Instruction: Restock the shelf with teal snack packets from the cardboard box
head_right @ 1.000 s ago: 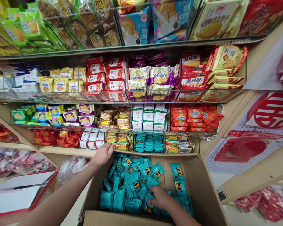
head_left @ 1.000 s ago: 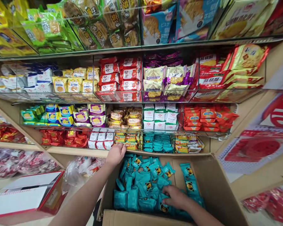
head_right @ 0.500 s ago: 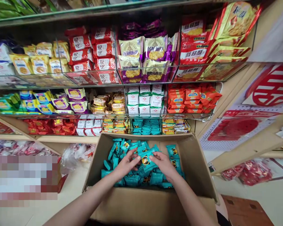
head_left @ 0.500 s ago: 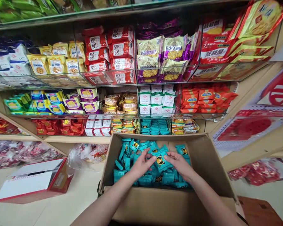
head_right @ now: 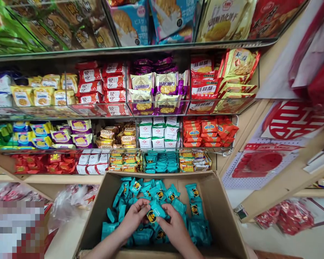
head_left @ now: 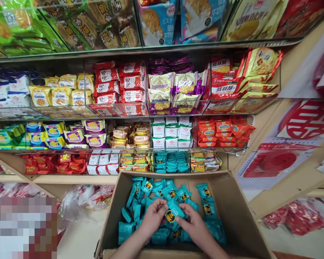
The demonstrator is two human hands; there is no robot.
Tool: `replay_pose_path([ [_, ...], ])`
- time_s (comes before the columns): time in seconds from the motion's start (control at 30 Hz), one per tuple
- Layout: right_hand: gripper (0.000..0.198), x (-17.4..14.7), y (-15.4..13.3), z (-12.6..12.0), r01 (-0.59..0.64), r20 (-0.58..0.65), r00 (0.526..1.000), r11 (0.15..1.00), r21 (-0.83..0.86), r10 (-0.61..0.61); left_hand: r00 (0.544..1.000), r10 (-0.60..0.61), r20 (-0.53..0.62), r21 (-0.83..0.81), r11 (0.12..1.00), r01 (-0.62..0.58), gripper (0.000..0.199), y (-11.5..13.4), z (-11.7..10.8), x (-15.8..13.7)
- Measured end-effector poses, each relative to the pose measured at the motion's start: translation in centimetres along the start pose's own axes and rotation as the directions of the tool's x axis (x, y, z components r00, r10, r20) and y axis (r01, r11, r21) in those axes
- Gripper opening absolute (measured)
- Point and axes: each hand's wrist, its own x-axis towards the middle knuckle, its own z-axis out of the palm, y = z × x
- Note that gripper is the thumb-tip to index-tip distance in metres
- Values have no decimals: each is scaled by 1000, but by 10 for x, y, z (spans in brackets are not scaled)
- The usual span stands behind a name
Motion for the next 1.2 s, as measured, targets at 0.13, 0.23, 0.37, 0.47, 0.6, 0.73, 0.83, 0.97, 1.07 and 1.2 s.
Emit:
replay_pose_path([
  [0.13,46,7,-27,-16,15,-142,989,992,-129,-34,828,560,39,575,665,-477,21,46,-37,4],
  [0.23,54,32,-63,-40,-19,-271,962,988,-154,-23,682,718,137,856,261,-447,23,86,-79,21],
  [0.37,45,85,-105,-65,-216,-219,962,943,-254,162,838,546,0,981,163,-106,35,109,-117,55],
  [0.47,42,125,-113,-65,-277,-156,959,889,-363,235,919,365,-148,981,171,90,50,106,-124,70],
  [0.6,39,171,-100,-44,-278,-85,957,786,-552,279,909,387,-156,985,123,117,52,99,-120,71],
  [0.73,26,207,-82,-20,-144,-4,979,675,-724,204,906,408,-117,992,95,86,50,99,-120,68],
  [0.83,25,226,-72,-5,-40,60,987,583,-812,152,899,431,-80,996,60,59,51,99,-121,68],
  [0.97,27,243,-62,12,33,100,988,481,-876,114,897,437,-64,998,52,46,49,97,-122,69],
  [1.07,28,251,-57,20,60,118,987,426,-903,112,893,448,-39,999,48,19,46,95,-124,71],
  [1.2,30,254,-52,24,47,110,982,363,-931,154,885,464,-16,999,45,-5,45,93,-126,72],
])
